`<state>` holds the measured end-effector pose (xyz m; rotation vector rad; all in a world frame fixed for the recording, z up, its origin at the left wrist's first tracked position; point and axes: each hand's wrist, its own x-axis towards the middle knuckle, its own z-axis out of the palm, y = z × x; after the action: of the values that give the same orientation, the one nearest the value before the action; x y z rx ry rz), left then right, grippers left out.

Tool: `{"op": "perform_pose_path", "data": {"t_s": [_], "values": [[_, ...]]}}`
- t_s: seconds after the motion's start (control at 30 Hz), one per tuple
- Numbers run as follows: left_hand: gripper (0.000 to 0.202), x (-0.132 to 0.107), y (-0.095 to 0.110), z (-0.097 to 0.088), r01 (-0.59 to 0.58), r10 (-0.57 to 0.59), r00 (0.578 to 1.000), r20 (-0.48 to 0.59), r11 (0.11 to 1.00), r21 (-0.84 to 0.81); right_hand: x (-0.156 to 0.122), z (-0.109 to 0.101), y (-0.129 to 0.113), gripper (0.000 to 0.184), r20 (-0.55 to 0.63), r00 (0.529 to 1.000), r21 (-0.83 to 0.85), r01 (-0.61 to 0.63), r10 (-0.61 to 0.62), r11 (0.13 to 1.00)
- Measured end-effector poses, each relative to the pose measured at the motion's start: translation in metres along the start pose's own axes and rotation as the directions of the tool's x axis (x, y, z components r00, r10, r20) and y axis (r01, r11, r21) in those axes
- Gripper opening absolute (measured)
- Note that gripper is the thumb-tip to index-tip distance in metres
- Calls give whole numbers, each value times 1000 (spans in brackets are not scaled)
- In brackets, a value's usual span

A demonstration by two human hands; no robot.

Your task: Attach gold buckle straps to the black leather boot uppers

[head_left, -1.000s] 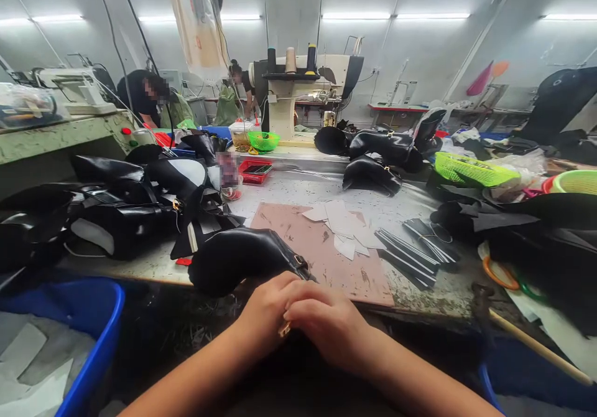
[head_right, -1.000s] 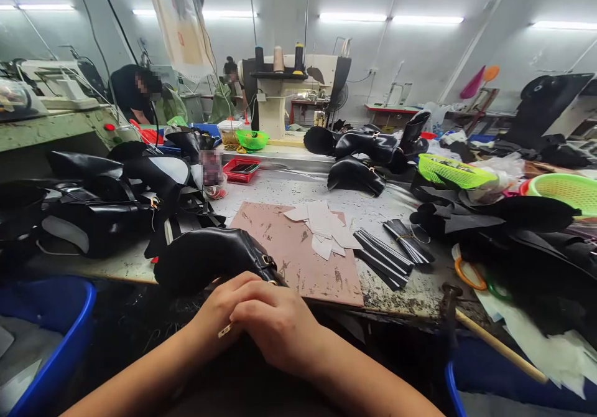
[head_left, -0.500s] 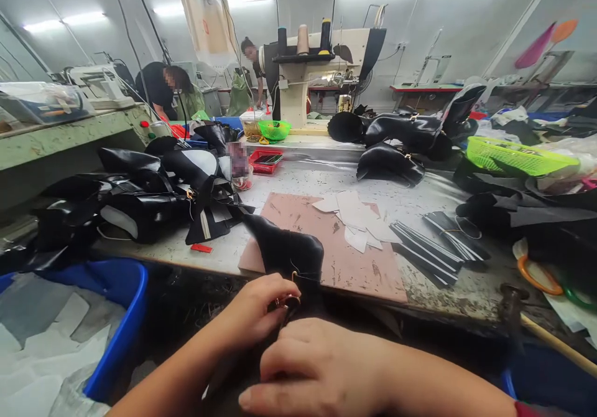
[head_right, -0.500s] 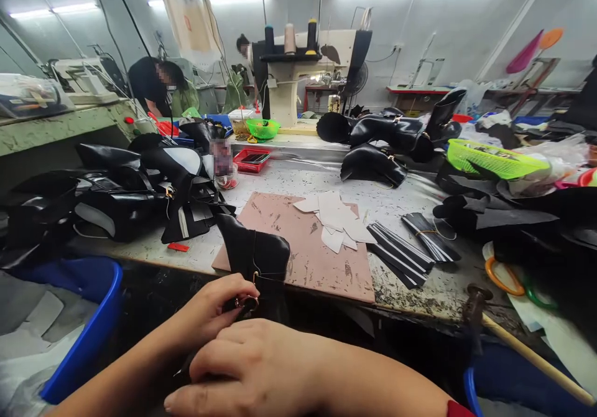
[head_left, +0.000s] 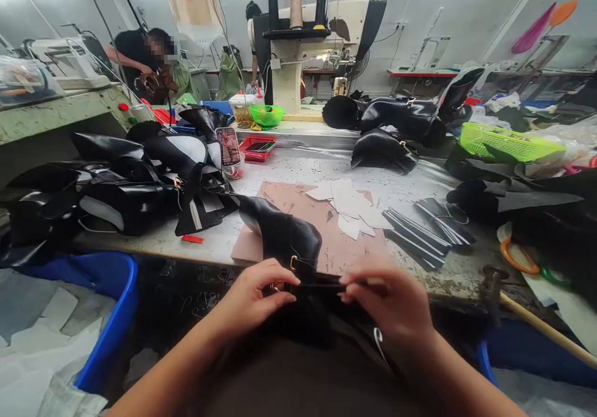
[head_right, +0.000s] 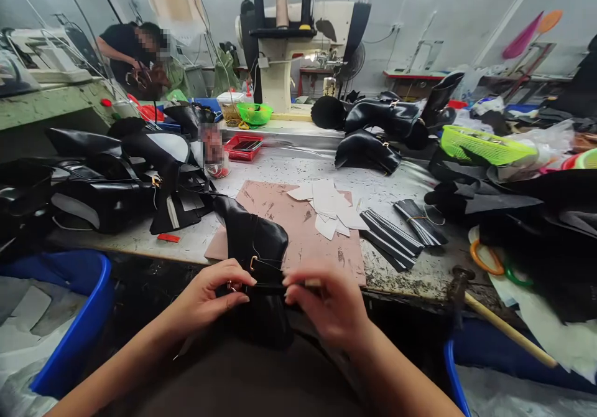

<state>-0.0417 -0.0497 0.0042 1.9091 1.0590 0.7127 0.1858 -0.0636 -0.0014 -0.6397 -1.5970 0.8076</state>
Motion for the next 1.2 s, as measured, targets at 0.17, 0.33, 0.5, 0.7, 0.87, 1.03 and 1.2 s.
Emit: {"op": "perform_pose_path", "data": {"t_s": [0.17,0.33,0.5,0.7,0.87,1.03,1.2], "values": [[9,9,7,2,134,-139,990,-32,983,-122,20,4,30,17,-105,991,38,-81,85,996],[12,17,17,0,237,-237,971,34,935,-264,39,21,34,5,97,984,89,-159,151,983],[14,17,14,-4,232,-228,972,54,911,-340,42,22,39,4,76,980,10,-183,182,983],[14,16,14,-5,275,-285,958,12,911,-306,36,6,42,5,-64,979,-60,-196,192,979],[20,19,20,-4,287,-284,957,54,917,-275,33,-1,18,10,-16,984,363,-158,176,918],[23,23,24,2,262,-257,965,53,943,-207,31,1,-13,12,97,990,347,-128,100,929],[22,26,26,7,271,-251,962,109,929,-251,31,8,-15,10,104,993,236,-83,60,968]]}}
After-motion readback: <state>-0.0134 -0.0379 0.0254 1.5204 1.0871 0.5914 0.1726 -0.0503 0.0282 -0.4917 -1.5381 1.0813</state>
